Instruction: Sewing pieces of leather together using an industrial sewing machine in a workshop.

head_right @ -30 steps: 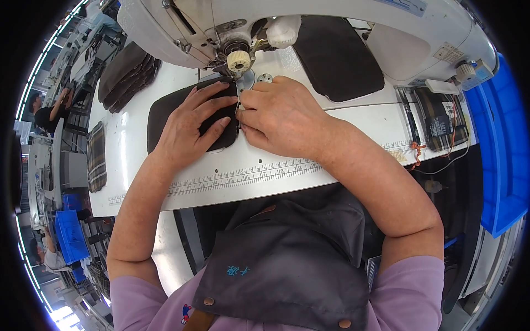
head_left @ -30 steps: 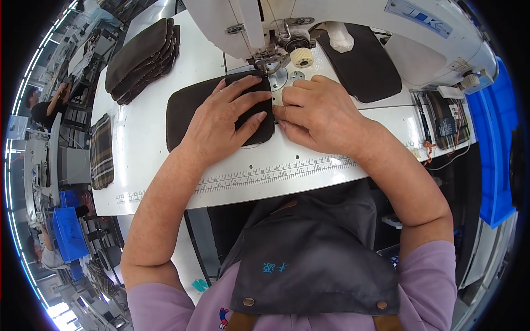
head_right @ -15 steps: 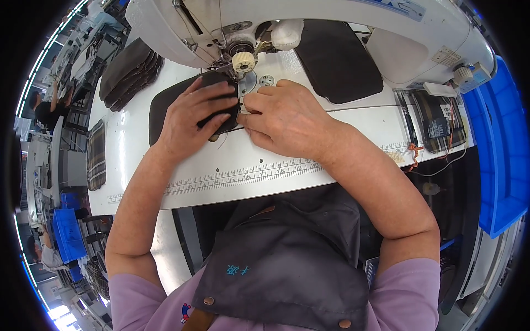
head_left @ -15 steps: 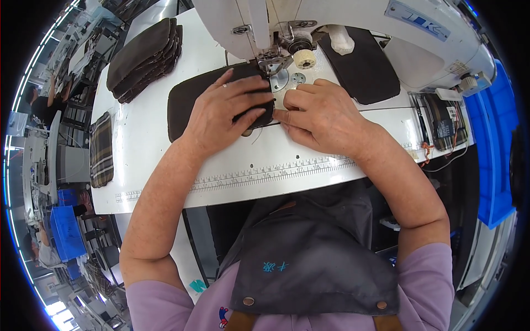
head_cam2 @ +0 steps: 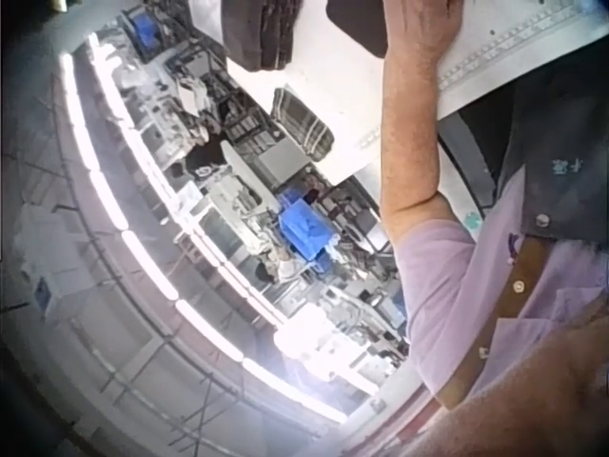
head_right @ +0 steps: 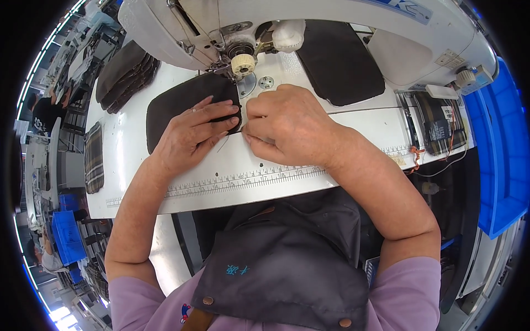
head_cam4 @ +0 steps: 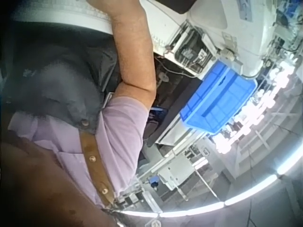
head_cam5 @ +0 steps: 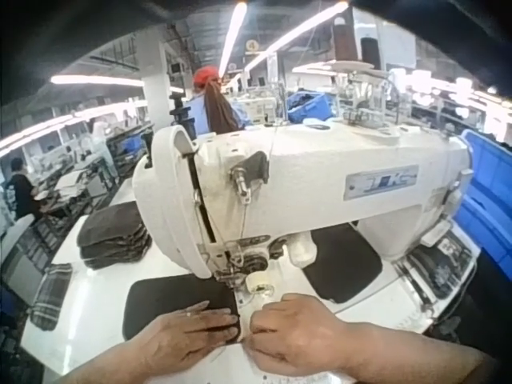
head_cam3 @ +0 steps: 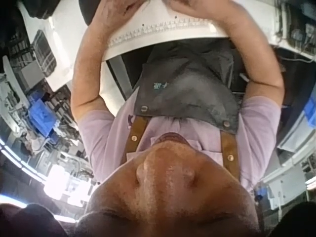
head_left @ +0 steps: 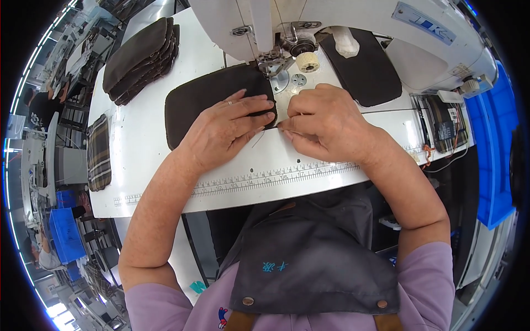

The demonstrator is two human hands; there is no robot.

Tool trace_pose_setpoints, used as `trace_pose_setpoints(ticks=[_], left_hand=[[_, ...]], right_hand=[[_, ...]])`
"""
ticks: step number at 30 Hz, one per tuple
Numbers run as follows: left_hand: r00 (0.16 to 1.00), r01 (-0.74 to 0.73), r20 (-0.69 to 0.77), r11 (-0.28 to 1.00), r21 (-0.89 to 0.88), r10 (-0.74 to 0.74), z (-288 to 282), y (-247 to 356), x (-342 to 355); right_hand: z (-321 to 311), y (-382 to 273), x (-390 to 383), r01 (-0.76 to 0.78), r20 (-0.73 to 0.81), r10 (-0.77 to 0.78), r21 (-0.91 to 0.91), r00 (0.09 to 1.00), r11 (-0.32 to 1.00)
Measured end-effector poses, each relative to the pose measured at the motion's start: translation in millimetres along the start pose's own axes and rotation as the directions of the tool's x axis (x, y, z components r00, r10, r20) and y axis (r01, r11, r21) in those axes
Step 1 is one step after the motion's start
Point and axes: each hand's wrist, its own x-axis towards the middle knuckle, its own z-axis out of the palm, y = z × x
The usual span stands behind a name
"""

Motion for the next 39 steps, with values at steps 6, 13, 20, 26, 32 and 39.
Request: trace_pose_setpoints(ticks=[6,13,20,26,32,39], left_hand=[[1.0,0.028,0.0,0.991,-0.13,-0.029,0,-4,-1],[0.997,0.074,0.021,0.988,-0.137,-0.072,0,-15,2],[0.995,0.094,-0.023,0.991,-0.099,-0.097,-4,-27,17],[0.987,0.124,-0.099,0.992,-0.031,-0.127,3,-33,21],[0.978,0.185,-0.137,0.957,0.225,-0.157,18,-11,17],[0.959,0.27,-0.095,0.758,0.594,-0.267,33,20,32]], right_hand=[[3,1,0,-0.072,-0.031,0.072,0.007,0.997,0.997],[10,1,2,-0.145,-0.055,0.144,-0.017,0.988,0.989],[8,9,11,-0.207,-0.05,0.203,-0.099,0.978,0.973],[13,11,7,-0.265,0.028,0.276,-0.192,0.961,0.945],[14,6,6,-0.267,-0.025,0.268,-0.224,0.963,0.937],[12,10,6,-0.275,-0.027,0.275,-0.188,0.961,0.943]])
